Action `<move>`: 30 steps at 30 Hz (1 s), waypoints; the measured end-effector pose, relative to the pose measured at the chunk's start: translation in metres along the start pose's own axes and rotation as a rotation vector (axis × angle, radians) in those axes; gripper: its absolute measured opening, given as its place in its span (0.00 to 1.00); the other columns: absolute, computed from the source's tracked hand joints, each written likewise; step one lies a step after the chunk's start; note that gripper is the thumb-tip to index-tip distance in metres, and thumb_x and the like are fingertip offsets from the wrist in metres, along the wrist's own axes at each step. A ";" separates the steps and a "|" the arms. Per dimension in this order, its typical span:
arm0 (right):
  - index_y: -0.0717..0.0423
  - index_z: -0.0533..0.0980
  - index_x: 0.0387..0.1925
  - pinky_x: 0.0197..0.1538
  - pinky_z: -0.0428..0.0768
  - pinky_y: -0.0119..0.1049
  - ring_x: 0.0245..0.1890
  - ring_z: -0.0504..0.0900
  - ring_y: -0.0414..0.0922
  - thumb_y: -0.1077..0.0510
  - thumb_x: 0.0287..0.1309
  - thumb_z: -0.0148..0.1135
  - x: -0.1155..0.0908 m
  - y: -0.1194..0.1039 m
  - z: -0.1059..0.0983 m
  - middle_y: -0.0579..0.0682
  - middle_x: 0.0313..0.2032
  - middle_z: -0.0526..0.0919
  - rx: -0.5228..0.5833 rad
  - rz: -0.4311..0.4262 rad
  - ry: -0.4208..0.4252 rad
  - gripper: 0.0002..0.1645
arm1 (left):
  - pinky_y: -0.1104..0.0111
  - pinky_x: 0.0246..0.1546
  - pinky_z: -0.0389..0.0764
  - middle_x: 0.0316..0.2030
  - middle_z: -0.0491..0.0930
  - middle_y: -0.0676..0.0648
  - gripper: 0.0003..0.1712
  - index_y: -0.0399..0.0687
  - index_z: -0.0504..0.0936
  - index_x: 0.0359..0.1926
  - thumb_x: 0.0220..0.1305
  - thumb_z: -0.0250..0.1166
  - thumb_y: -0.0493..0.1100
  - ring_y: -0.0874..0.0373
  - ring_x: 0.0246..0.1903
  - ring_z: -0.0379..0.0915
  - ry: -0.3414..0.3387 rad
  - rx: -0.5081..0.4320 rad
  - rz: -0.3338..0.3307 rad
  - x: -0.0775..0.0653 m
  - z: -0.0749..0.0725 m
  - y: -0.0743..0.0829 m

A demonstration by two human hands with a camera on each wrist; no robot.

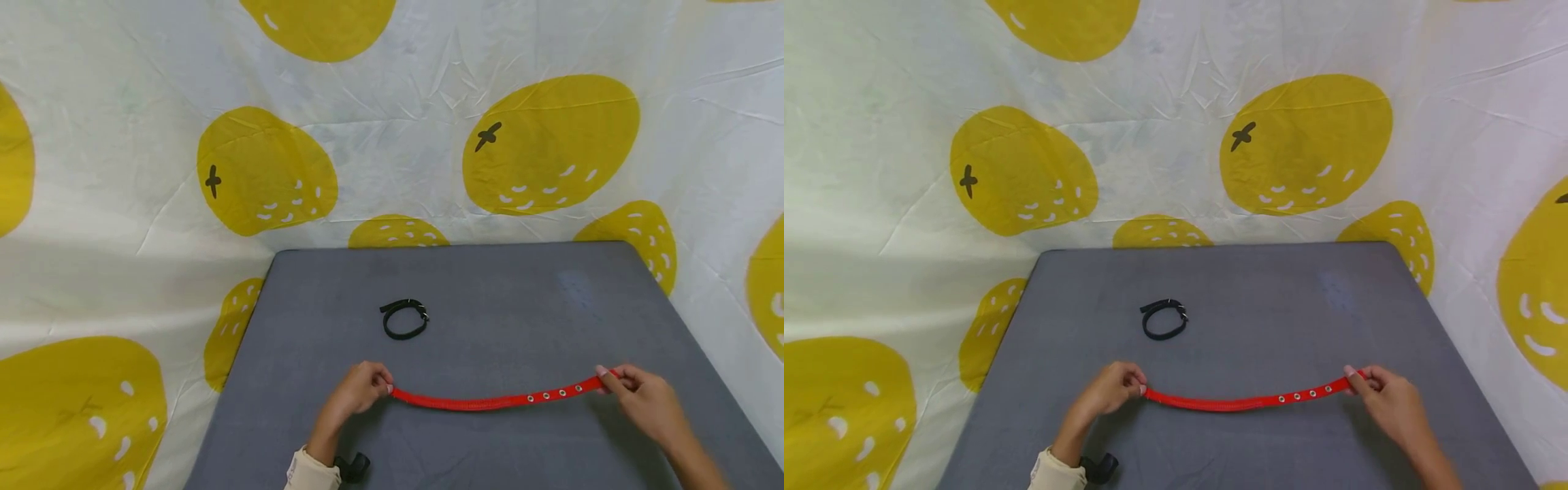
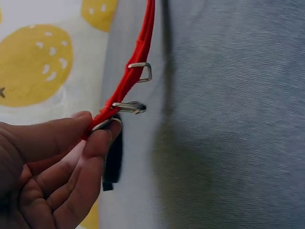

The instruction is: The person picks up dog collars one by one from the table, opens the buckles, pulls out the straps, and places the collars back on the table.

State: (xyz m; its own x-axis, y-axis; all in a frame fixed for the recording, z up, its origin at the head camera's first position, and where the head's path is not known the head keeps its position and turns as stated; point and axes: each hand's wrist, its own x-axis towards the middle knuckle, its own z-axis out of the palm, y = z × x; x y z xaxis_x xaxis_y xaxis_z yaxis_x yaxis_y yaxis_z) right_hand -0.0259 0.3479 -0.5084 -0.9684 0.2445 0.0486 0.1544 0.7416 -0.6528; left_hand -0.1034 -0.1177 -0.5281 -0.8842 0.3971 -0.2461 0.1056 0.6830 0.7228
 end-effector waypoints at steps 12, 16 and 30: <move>0.52 0.78 0.24 0.17 0.60 0.31 0.12 0.62 0.34 0.46 0.63 0.58 -0.003 0.014 0.038 0.42 0.16 0.79 -0.074 -0.069 0.000 0.17 | 0.70 0.23 0.69 0.21 0.74 0.54 0.06 0.46 0.82 0.24 0.51 0.69 0.32 0.61 0.22 0.66 0.087 0.148 -0.087 -0.003 0.000 -0.026; 0.49 0.76 0.22 0.18 0.57 0.33 0.14 0.62 0.37 0.38 0.60 0.57 -0.005 0.016 0.048 0.40 0.15 0.74 -0.175 -0.008 -0.069 0.22 | 0.71 0.22 0.69 0.18 0.75 0.55 0.07 0.46 0.82 0.21 0.48 0.71 0.32 0.62 0.20 0.66 0.123 0.201 -0.092 -0.006 -0.005 -0.032; 0.49 0.68 0.15 0.20 0.57 0.37 0.16 0.64 0.43 0.23 0.51 0.52 0.002 0.023 0.066 0.45 0.13 0.64 -0.360 0.103 -0.322 0.35 | 0.68 0.21 0.68 0.17 0.73 0.52 0.12 0.46 0.78 0.18 0.44 0.74 0.33 0.58 0.18 0.65 0.192 0.276 -0.218 -0.013 -0.015 -0.038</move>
State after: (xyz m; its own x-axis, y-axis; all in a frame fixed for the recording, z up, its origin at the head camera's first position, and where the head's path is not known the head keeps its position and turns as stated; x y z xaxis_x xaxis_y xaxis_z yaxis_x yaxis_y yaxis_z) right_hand -0.0368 0.3241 -0.5727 -0.9471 0.1645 -0.2756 0.2554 0.9063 -0.3367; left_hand -0.1032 -0.1584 -0.5425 -0.9655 0.1207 -0.2308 0.0010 0.8879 0.4600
